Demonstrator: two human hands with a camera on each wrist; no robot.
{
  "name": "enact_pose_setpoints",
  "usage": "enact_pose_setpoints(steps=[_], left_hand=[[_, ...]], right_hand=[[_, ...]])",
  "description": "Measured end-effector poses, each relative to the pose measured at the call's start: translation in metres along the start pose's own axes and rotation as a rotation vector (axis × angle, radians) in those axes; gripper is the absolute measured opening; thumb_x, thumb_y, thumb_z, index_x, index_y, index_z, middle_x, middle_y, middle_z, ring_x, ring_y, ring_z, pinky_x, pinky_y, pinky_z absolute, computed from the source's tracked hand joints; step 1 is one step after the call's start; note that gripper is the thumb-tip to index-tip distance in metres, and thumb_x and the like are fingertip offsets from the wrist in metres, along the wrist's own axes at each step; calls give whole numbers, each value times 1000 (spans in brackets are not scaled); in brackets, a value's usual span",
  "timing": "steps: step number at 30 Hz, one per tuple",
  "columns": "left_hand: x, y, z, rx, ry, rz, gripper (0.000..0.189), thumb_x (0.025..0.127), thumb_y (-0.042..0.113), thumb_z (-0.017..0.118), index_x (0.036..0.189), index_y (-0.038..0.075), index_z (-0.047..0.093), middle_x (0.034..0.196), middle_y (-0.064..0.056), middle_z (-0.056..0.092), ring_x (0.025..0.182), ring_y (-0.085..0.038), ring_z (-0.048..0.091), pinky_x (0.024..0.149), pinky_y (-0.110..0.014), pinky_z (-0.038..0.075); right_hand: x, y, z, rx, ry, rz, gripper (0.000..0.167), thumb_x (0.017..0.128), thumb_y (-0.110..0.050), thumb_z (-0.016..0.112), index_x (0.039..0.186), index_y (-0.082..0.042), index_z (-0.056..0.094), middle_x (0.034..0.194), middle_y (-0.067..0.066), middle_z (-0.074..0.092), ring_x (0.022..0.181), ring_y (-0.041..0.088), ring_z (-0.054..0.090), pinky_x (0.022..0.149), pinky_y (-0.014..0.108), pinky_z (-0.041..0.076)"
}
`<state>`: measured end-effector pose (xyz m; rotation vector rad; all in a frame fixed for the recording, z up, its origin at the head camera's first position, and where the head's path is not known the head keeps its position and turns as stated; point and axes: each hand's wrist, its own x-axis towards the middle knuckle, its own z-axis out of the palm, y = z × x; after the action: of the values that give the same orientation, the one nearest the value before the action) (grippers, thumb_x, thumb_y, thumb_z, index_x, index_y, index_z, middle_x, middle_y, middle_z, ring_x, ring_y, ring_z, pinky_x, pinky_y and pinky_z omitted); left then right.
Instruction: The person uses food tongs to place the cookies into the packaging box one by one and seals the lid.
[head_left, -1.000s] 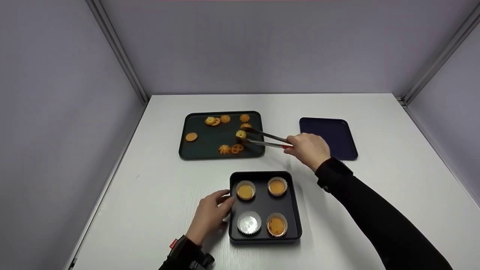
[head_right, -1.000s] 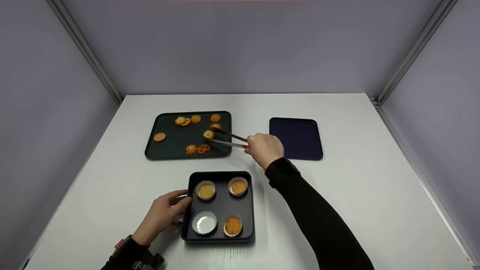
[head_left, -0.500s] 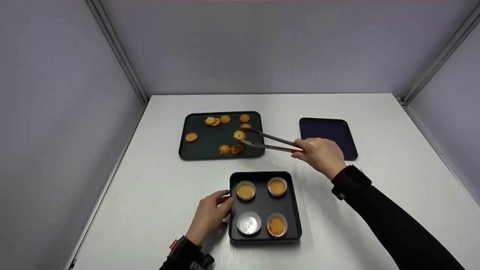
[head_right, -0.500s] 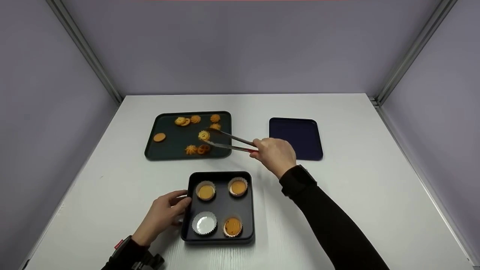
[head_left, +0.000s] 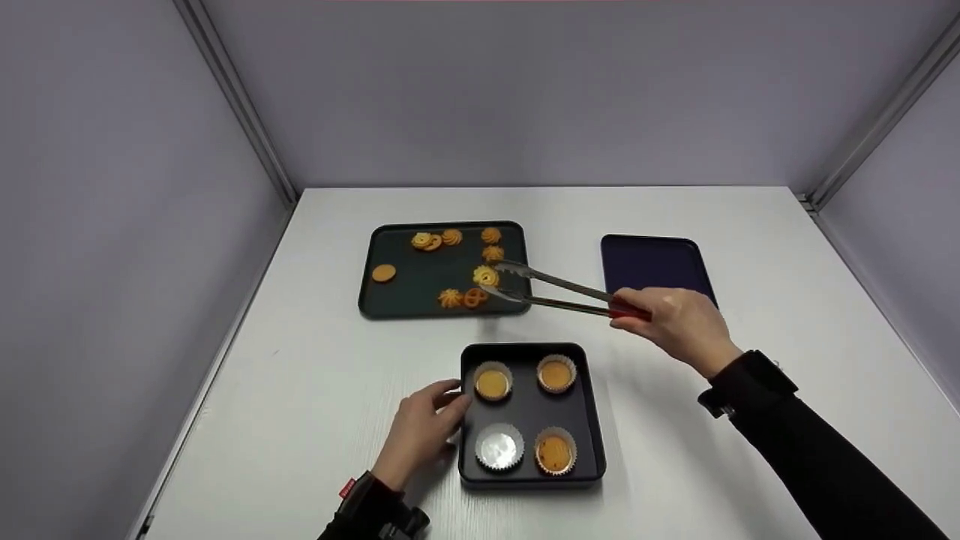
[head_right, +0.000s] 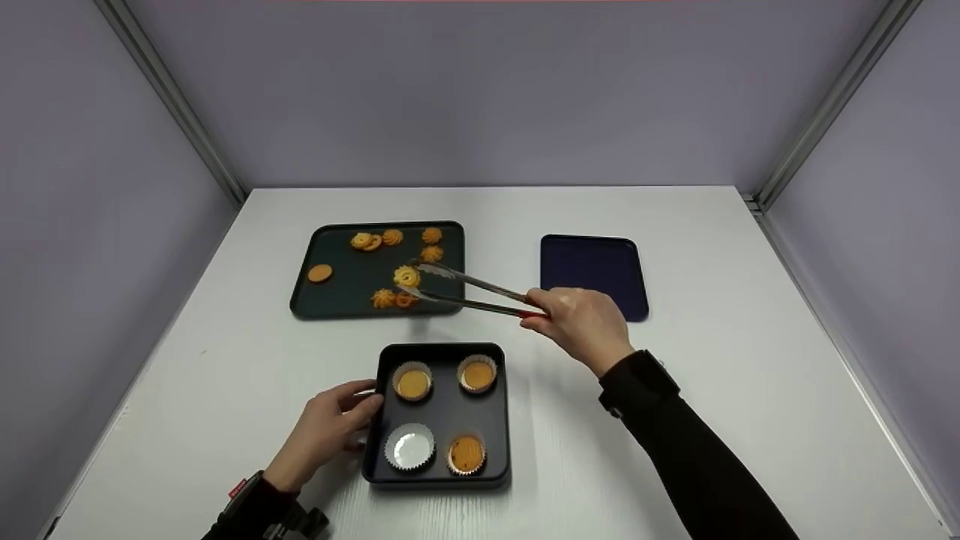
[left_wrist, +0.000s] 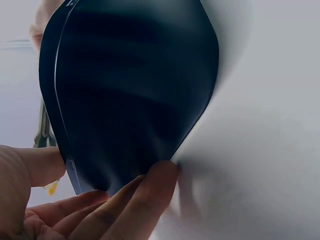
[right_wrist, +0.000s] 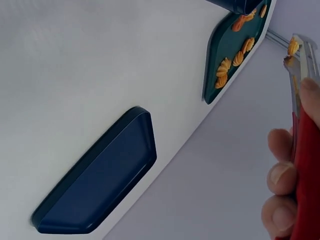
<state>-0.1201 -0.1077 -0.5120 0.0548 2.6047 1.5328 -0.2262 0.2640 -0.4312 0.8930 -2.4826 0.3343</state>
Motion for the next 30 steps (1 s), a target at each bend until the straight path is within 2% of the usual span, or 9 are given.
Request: enact_pose_setpoints(steps=[1,7,18,25,30], left_hand=[[0,6,-3,-1,-5,-9,45,100,31,67,134,1,65,120,-18,73,109,-30,71,102,-53,51],[0,6,-2,4,-5,-3,44,101,30,66,134,1,65,119,-17,74,108,-30,72,102,-53,51],[0,6,-3,-5,-5,-6,44,101,30,66,133,1,65,120,-17,73,108,-29,71,101,-51,51],[1,5,-3,-11,-15,-7,43,101,31,66,133,3,66,120,-18,73,104,-26,72,98,-50,53],[1,5,-3,-9,-12,-8,46,100,34,67,133,2,65,120,-17,73,103,-24,73,99,-50,53]], right_hand=[[2,2,-6,13,-1,-13,34,78,-31,88,105,-15,75,78,-1,70,60,16,59,51,35,48],[-10,8,-13,85,33,-104,35,74,-27,90,105,-18,76,75,-7,68,59,6,54,49,27,44],[-29,13,-25,198,1,-184,39,71,-21,91,106,-21,76,76,-17,64,62,-4,48,52,17,40],[-39,13,-32,285,-72,-201,36,74,-21,90,106,-25,75,82,-23,65,64,-8,48,54,11,39],[-43,13,-34,328,-89,-249,37,73,-23,90,107,-24,77,81,-23,65,64,-8,49,55,11,40]])
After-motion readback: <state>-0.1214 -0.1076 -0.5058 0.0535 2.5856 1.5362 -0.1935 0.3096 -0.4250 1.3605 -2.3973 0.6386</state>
